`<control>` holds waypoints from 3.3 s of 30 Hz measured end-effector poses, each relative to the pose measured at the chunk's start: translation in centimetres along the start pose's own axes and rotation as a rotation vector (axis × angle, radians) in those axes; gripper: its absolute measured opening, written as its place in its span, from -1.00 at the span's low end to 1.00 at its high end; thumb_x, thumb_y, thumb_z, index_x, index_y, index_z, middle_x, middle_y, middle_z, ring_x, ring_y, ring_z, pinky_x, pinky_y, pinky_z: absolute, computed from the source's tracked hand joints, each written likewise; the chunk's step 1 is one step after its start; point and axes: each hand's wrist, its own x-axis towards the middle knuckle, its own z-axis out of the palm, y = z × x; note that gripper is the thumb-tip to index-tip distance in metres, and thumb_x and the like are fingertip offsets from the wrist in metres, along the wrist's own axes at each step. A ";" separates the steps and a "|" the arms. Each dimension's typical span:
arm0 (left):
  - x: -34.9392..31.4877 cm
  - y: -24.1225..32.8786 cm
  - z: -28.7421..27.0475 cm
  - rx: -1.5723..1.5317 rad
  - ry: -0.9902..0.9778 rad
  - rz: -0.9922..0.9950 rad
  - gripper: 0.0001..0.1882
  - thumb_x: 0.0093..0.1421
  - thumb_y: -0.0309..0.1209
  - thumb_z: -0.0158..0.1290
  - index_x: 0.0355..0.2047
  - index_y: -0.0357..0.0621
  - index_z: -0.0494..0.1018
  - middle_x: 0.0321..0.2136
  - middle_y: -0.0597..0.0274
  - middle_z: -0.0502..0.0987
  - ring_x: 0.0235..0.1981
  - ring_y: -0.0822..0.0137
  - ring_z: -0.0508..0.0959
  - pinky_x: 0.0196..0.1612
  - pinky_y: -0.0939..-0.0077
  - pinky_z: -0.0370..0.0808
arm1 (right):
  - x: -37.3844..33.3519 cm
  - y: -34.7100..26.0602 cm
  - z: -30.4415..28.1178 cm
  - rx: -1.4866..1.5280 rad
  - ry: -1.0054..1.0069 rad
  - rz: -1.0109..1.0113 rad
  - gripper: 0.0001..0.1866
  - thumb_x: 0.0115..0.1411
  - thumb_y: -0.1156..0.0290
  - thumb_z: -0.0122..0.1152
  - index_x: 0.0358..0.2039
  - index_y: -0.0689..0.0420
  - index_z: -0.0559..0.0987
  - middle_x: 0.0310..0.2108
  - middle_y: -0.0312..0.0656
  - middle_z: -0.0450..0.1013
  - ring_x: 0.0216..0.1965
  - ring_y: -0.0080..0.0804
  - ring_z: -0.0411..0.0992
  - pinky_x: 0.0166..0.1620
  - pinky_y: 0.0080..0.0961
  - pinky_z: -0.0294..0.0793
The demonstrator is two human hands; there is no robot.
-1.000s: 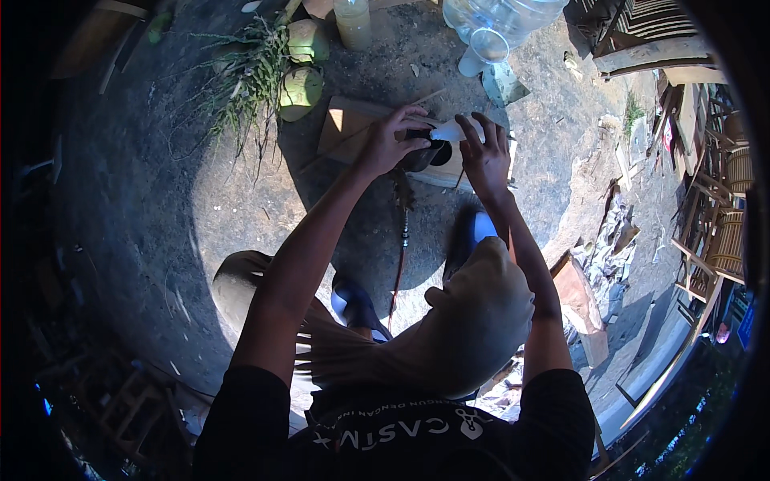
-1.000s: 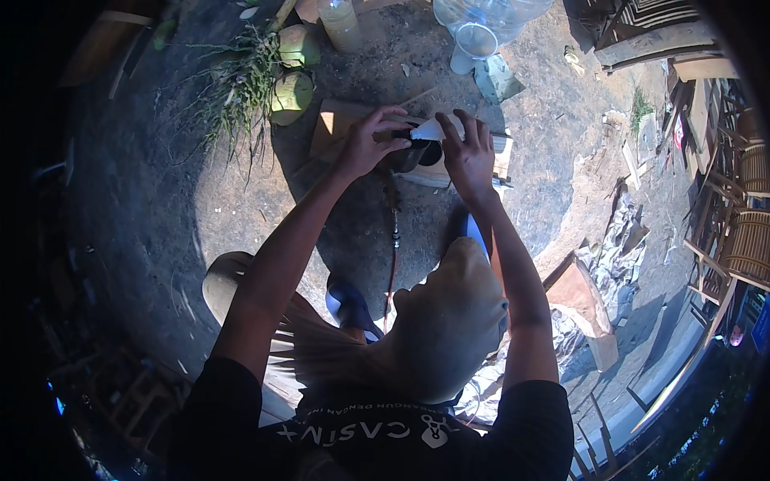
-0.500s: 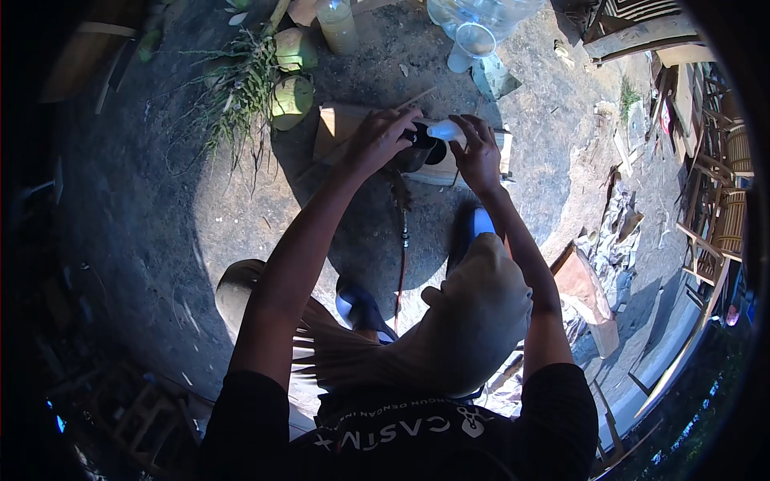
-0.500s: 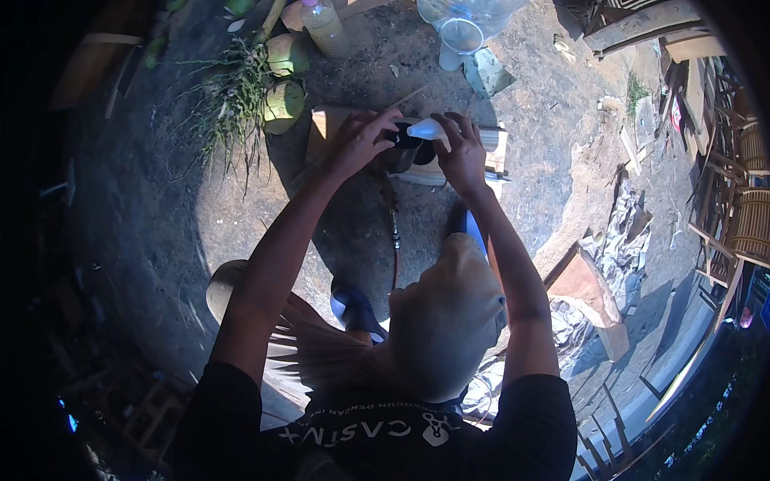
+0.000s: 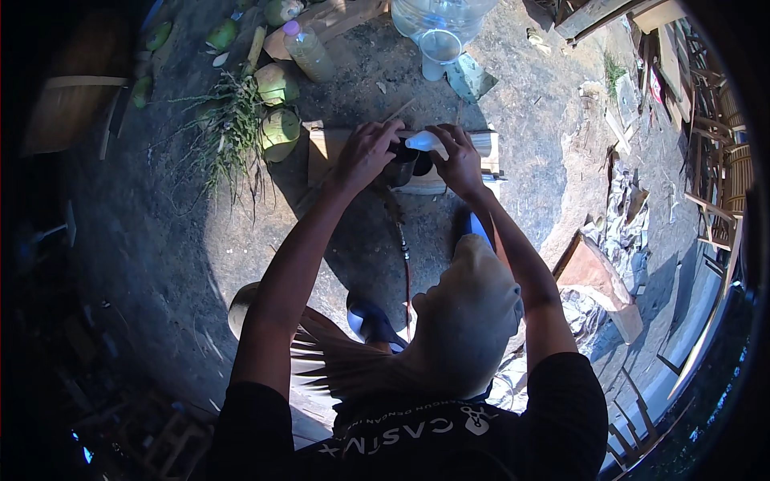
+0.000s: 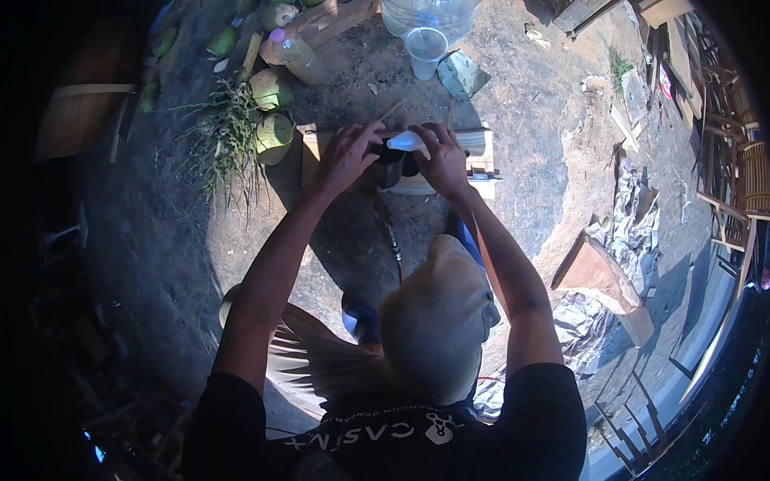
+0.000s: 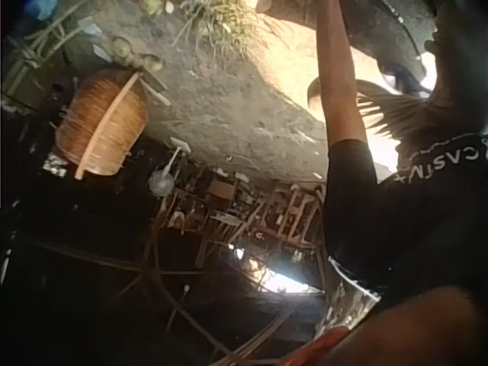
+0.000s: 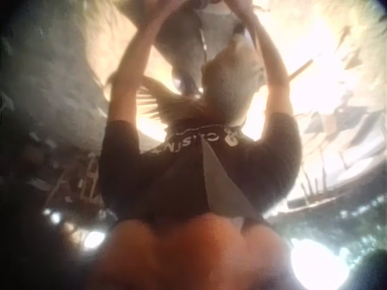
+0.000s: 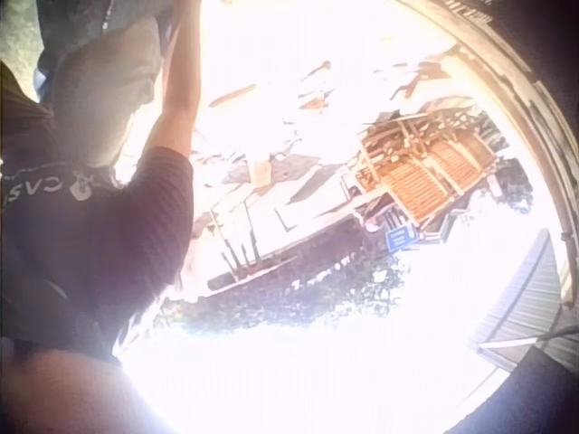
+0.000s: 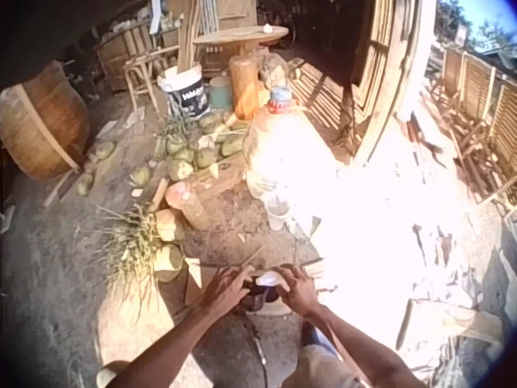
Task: The person uses a spray gun to apply a liquid coating to wooden frames, then mixes a substance in a small cup using a bottle and a thin stick, and continues spraying the frames before moving them.
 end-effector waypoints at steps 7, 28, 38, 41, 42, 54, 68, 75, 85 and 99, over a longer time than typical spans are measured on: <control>0.3 -1.0 0.0 -0.324 0.070 -0.188 -0.55 0.05 -0.48 0.35 -0.05 -0.21 0.48 -0.02 0.12 0.60 0.07 0.10 0.58 0.11 0.23 0.48 | 0.7 -0.2 0.4 0.058 -0.084 0.017 -0.48 0.11 0.40 0.33 0.14 -0.07 0.54 0.03 -0.12 0.47 0.04 0.01 0.46 0.06 -0.13 0.53; 0.7 -0.7 0.6 -0.407 0.424 -0.338 -0.03 0.04 -0.21 0.43 0.35 -0.25 0.16 0.26 -0.16 0.32 0.32 -0.01 0.31 0.34 0.13 0.28 | 11.0 3.0 6.2 0.393 -0.240 0.087 -0.41 0.07 0.32 0.48 0.13 -0.03 0.50 -0.04 -0.08 0.60 -0.08 -0.07 0.60 -0.07 -0.23 0.55; -4.2 -1.7 10.2 -0.670 0.199 -0.526 0.00 -0.17 -0.22 0.56 0.22 -0.28 0.27 0.13 -0.09 0.46 0.17 0.10 0.49 0.22 0.18 0.41 | 15.1 8.9 14.5 0.078 -0.203 0.246 -0.47 0.09 0.23 0.38 0.07 0.02 0.45 -0.08 0.03 0.56 -0.04 0.11 0.54 -0.04 -0.02 0.52; -4.4 -1.8 10.8 -0.553 0.228 -0.535 -0.14 -0.18 -0.24 0.56 0.10 -0.29 0.39 -0.05 -0.02 0.58 0.01 0.14 0.60 0.09 0.21 0.51 | 15.1 8.1 14.5 0.080 -0.237 0.258 -0.46 0.09 0.22 0.37 0.07 0.01 0.46 -0.09 0.03 0.57 -0.03 0.12 0.54 -0.02 0.00 0.52; -4.2 -1.8 11.0 -0.543 0.211 -0.548 -0.14 -0.17 -0.24 0.55 0.10 -0.26 0.39 -0.06 -0.03 0.59 0.00 0.12 0.61 0.08 0.20 0.52 | 14.9 8.5 14.5 0.092 -0.197 0.224 -0.47 0.09 0.23 0.37 0.07 0.02 0.46 -0.09 0.04 0.57 -0.03 0.13 0.54 -0.02 -0.01 0.52; -5.9 -1.3 8.3 -0.837 0.214 -0.526 -0.21 -0.10 -0.32 0.50 0.12 -0.24 0.37 -0.03 0.07 0.57 0.02 0.25 0.59 0.10 0.30 0.53 | 0.3 9.7 4.5 -0.288 -0.141 0.661 -0.62 0.24 0.15 0.19 -0.11 0.20 0.60 -0.18 0.08 0.57 -0.13 0.12 0.56 -0.10 -0.01 0.55; -5.0 4.3 -2.9 -0.724 0.228 -0.361 -0.23 -0.14 -0.35 0.52 0.07 -0.21 0.40 -0.04 0.08 0.57 0.01 0.25 0.60 0.11 0.29 0.54 | 4.4 10.5 4.6 -0.272 -0.305 0.838 -0.47 0.23 -0.05 0.21 -0.14 0.24 0.64 -0.15 0.16 0.60 -0.03 0.11 0.57 0.02 -0.04 0.54; -5.6 5.6 -4.0 -0.668 0.239 -0.357 -0.22 -0.15 -0.34 0.52 0.08 -0.18 0.40 -0.08 0.07 0.60 -0.01 0.23 0.62 0.08 0.29 0.56 | 6.1 14.1 6.0 -0.267 -0.297 0.874 -0.46 0.20 -0.03 0.29 -0.14 0.26 0.67 -0.17 0.08 0.63 -0.13 -0.02 0.63 -0.09 -0.14 0.62; -6.0 4.1 -2.7 -0.688 0.269 -0.283 -0.22 -0.14 -0.32 0.51 0.09 -0.20 0.39 -0.07 0.06 0.60 -0.01 0.23 0.62 0.08 0.31 0.56 | 6.0 6.6 -2.9 0.451 0.061 0.475 -0.72 0.32 0.26 0.21 -0.22 0.25 0.63 -0.38 -0.13 0.63 -0.34 -0.49 0.61 -0.21 -0.45 0.58; -5.7 6.3 -3.1 -0.577 0.279 -0.242 -0.13 -0.23 -0.29 0.53 0.12 -0.16 0.40 -0.07 0.05 0.63 -0.03 0.17 0.65 0.05 0.28 0.60 | 4.5 -16.1 -17.7 0.395 -0.192 -0.006 -0.88 0.29 0.69 0.15 -0.17 0.35 0.58 -0.26 -0.11 0.60 -0.27 -0.43 0.60 -0.21 -0.51 0.60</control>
